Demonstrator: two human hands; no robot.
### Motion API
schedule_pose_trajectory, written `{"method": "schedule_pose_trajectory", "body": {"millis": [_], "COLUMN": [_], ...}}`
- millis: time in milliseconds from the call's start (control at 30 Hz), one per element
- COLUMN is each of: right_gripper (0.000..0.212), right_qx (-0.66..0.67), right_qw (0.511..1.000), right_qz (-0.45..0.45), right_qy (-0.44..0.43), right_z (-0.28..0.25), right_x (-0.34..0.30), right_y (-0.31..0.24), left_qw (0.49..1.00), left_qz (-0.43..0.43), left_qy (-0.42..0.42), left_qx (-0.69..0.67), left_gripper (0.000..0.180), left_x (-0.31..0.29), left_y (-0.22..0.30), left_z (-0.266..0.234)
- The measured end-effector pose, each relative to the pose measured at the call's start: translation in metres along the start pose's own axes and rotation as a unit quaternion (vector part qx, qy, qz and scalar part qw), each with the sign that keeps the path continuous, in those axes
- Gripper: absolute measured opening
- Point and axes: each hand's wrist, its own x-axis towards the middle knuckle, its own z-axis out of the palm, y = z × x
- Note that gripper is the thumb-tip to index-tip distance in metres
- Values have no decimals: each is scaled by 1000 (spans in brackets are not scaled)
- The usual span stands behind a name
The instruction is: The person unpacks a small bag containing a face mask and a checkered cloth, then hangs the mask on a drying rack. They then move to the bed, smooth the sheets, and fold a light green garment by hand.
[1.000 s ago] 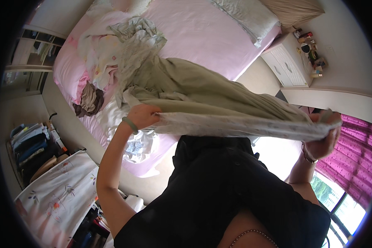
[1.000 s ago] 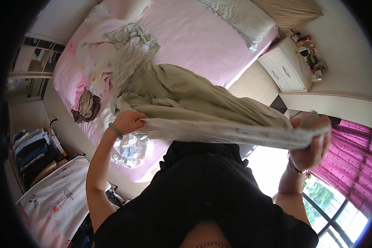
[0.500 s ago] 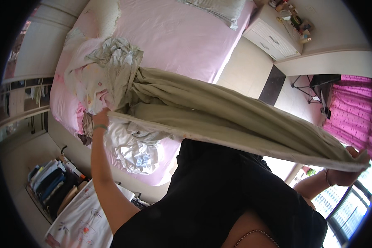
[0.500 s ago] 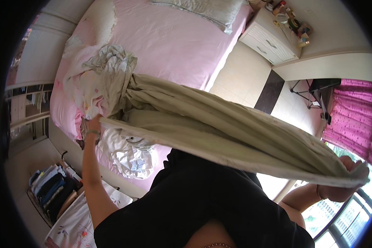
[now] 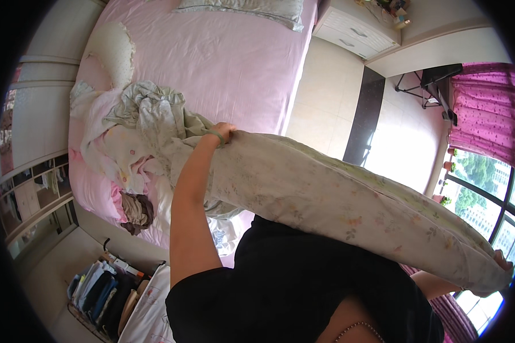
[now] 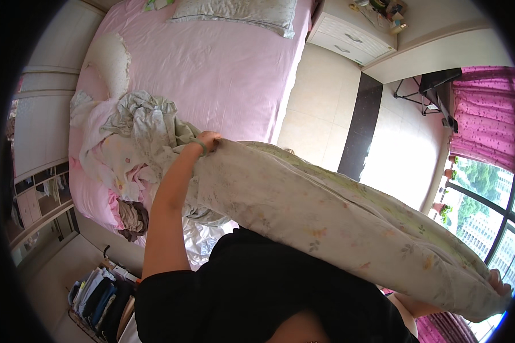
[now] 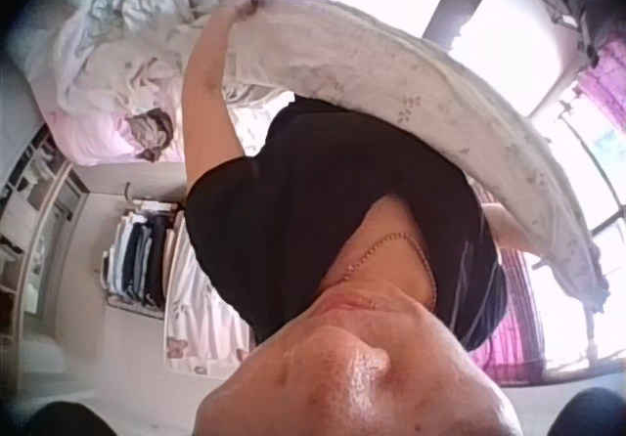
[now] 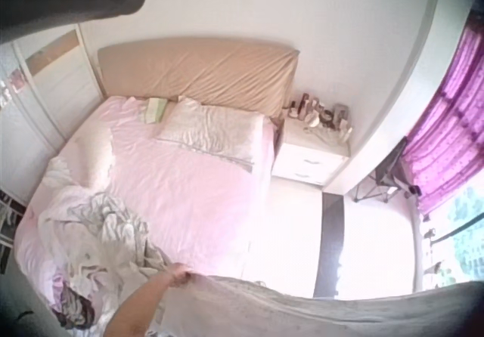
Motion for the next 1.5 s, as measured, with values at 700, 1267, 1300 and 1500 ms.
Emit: {"method": "schedule_pose_trajectory", "body": {"millis": [700, 1267, 1300, 1500], "right_gripper": [34, 28, 28, 23], "right_qx": [761, 624, 571, 336], "right_qw": [537, 503, 591, 405], "right_qz": [325, 320, 310, 95], "right_qy": [-164, -505, -478, -845], "right_z": [438, 513, 508, 465], "right_x": [-14, -37, -65, -246], "right_y": [143, -53, -92, -191], "left_qw": [466, 824, 819, 831], "left_qz": [35, 13, 41, 153], "left_qy": [860, 564, 571, 534], "left_qx": [207, -48, -35, -18], "left_gripper": [42, 24, 24, 28], "left_x": [-584, -319, -317, -305], "left_y": [6, 7, 12, 23], "left_z": [-194, 211, 199, 177]}}
